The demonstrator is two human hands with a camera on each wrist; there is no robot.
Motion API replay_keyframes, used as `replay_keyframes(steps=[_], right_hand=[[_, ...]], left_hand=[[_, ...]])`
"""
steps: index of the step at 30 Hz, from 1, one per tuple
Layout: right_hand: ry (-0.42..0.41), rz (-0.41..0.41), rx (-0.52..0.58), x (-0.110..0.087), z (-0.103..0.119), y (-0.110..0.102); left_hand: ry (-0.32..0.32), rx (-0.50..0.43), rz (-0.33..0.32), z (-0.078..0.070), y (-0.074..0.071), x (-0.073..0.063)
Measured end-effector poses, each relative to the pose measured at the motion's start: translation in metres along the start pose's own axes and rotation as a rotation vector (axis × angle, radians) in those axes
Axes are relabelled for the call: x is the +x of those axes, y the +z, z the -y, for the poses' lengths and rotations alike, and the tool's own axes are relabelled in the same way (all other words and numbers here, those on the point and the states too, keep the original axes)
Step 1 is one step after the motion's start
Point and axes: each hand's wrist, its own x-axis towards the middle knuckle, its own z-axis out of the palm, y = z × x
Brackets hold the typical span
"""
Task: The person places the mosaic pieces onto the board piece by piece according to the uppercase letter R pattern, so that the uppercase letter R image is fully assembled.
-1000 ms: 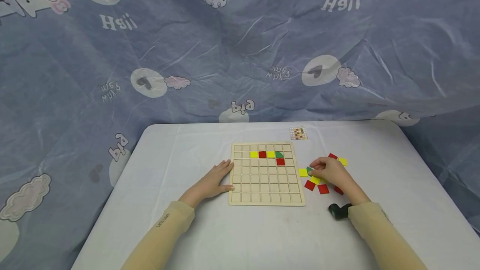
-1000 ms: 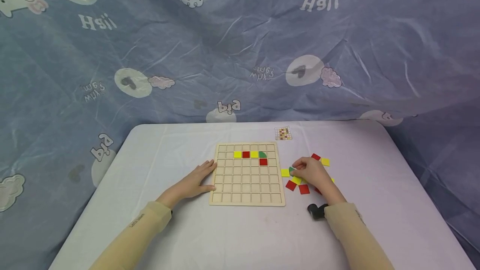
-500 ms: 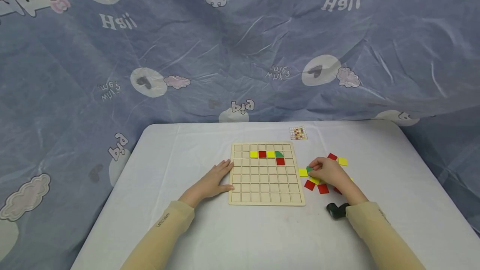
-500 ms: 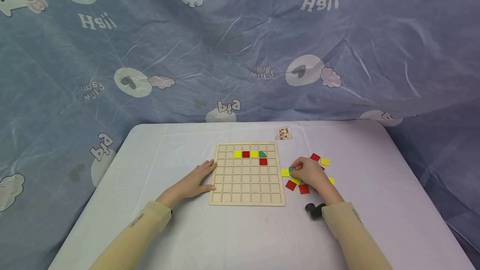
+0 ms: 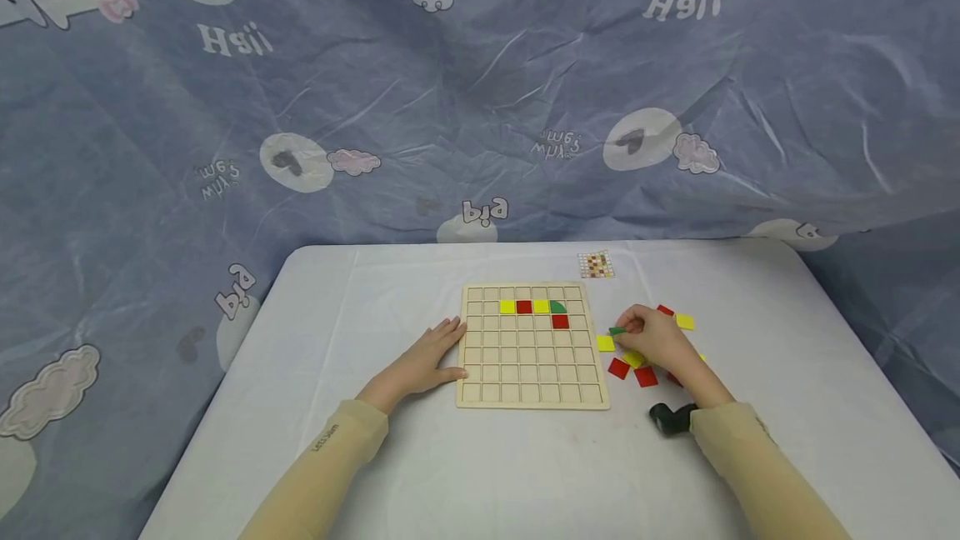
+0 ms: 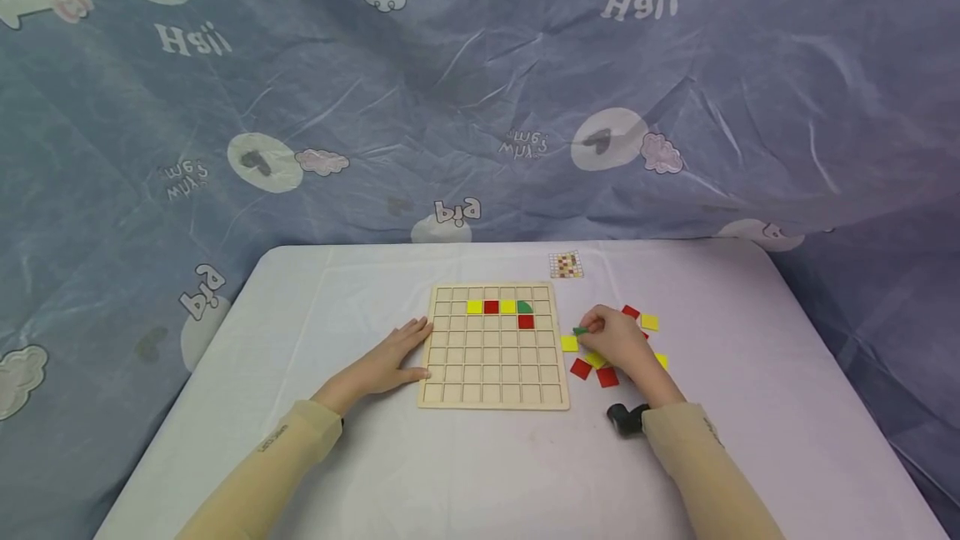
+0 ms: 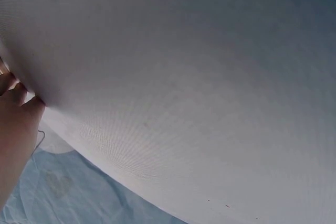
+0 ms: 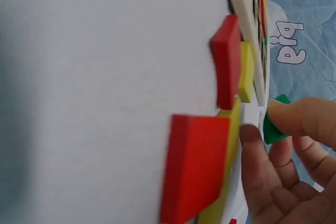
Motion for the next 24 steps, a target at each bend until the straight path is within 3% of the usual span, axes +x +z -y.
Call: replay_keyframes(steps=[7,13,20,24], right_hand=[[-0.083,-0.077,0.074,0.007,0.012,0.003],[-0.096,-0.039,0.115,0.008,0.025,0.016],[-0.162,-0.005,0.115,0.007,0.040,0.033],[-0.154,0.024,0.091,0.008,0.047,0.038]], left_hand=[[-0.007,0.006,0.006,0.002,0.001,0.001],[0.003,0.004,0.000,0.002,0.001,0.002],[0.005,0.003,-0.004,0.002,0.001,0.002],[0.007,0.000,-0.007,0.002,0.001,0.002]])
